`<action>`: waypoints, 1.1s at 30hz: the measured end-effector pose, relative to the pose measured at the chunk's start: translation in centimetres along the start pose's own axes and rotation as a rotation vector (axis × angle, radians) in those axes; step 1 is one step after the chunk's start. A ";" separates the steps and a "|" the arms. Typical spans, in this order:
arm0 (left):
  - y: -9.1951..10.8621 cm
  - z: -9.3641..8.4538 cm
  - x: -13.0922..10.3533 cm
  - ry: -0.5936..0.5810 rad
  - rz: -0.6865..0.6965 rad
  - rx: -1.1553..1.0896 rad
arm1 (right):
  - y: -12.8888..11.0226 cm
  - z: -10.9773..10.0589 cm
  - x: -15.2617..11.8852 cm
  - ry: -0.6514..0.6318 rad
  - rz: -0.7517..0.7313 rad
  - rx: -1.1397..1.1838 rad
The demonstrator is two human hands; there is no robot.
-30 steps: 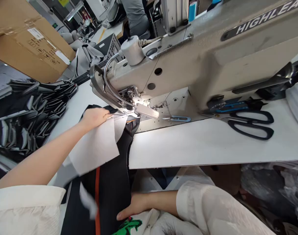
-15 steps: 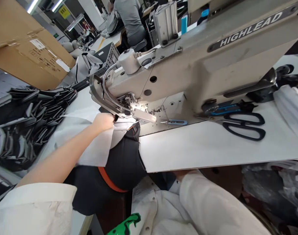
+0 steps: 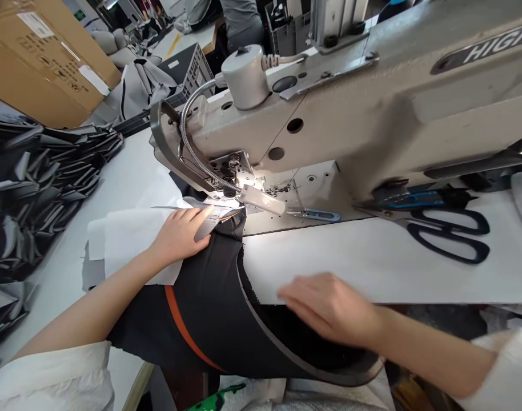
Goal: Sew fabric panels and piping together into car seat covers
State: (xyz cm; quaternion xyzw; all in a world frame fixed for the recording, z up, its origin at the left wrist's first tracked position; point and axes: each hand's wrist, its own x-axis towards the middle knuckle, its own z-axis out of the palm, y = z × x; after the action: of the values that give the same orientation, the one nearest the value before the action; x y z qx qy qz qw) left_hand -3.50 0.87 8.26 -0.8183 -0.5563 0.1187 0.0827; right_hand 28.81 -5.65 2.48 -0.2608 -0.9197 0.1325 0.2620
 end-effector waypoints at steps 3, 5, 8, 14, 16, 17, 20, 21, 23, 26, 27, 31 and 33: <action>-0.6 -0.2 1.4 -0.045 -0.013 0.035 | 1.8 2.7 6.0 0.043 -0.104 -0.177; -0.5 -0.5 2.2 -0.068 0.030 0.040 | 2.4 5.4 10.0 0.006 -0.219 -0.262; 0.5 -1.0 3.0 -0.092 0.078 0.003 | 2.5 8.9 14.3 -0.058 -0.142 -0.289; 2.1 -0.7 4.2 -0.206 0.148 -0.171 | 2.4 9.2 13.6 -0.073 -0.268 -0.034; 2.1 -0.2 4.3 -0.254 0.160 -0.227 | 2.1 8.8 12.1 -0.002 -0.294 -0.108; 2.2 0.0 4.2 -0.272 0.168 -0.224 | 1.8 8.7 11.4 0.029 -0.288 -0.178; 2.8 0.3 3.7 -0.264 0.187 -0.093 | 0.8 9.0 9.8 0.099 -0.258 -0.341; 3.2 0.4 3.5 -0.235 0.194 -0.041 | 0.5 9.2 9.6 0.114 -0.263 -0.358; 3.8 0.7 3.2 -0.152 0.206 0.034 | 0.2 9.5 9.4 0.140 -0.275 -0.374; 4.3 1.3 3.1 -0.074 0.211 0.062 | 0.1 9.9 9.8 0.185 -0.280 -0.410; 4.3 1.6 3.1 -0.064 0.205 0.053 | 0.1 9.9 10.0 0.199 -0.284 -0.420; 4.3 2.2 3.2 -0.017 0.170 -0.020 | 0.1 10.0 10.3 0.235 -0.270 -0.426; 4.3 2.4 3.2 0.022 0.164 -0.028 | 0.1 10.0 10.3 0.236 -0.255 -0.425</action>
State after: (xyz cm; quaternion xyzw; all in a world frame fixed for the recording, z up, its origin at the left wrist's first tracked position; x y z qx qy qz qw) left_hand 0.79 2.23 4.52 -0.8634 -0.4882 0.1079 0.0672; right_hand 15.86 -0.98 -1.60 -0.2055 -0.9153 -0.1290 0.3214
